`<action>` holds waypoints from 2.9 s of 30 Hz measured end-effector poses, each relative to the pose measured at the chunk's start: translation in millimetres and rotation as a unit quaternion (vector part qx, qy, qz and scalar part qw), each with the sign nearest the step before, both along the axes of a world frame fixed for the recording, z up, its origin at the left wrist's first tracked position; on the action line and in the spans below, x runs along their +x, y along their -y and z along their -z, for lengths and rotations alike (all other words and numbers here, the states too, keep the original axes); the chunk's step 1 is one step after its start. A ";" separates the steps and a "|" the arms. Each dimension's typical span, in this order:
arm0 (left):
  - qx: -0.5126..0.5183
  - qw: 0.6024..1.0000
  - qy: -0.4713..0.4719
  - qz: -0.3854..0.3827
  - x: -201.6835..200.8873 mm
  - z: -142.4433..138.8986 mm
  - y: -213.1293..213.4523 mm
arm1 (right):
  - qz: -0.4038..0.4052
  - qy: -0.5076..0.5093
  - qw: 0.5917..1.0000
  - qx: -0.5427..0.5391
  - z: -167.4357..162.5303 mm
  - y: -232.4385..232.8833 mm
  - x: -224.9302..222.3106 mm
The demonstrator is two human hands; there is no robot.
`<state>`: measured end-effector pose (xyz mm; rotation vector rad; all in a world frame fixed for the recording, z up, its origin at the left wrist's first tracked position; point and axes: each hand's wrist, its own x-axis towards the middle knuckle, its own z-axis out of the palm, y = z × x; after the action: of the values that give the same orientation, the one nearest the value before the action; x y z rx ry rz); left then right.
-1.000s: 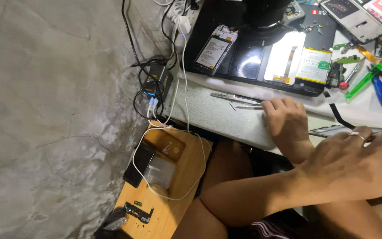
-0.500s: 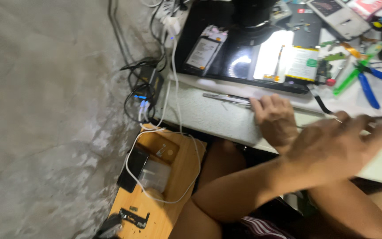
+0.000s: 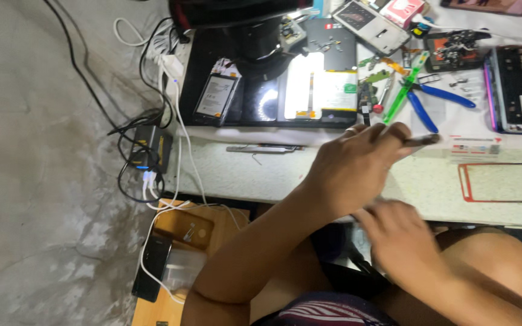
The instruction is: The person removes a battery from a disassembled smartphone, places it on the table, and then uses a screwdriver to unscrew screws from the phone's frame. The person continues to manipulate the phone and tools throughout the clip.
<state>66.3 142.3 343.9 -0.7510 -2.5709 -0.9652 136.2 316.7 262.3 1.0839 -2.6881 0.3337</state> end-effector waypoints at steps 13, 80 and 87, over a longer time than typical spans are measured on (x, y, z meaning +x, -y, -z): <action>0.210 0.977 -0.031 -0.035 5.9 4.0 -31.0 | -0.052 0.237 0.709 -0.663 -57.3 -62.8 -94.6; 0.268 0.957 -0.067 -0.088 2.3 21.1 -44.5 | -0.080 0.053 0.769 -0.632 0.8 -18.2 -94.9; 0.272 0.956 -0.067 -0.085 2.3 20.6 -45.1 | -0.066 0.005 0.815 -0.576 -11.9 -15.8 -93.4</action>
<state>68.6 187.5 323.3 -0.4136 -2.0574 -1.4167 42.8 332.5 274.2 0.7894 -1.7504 1.6772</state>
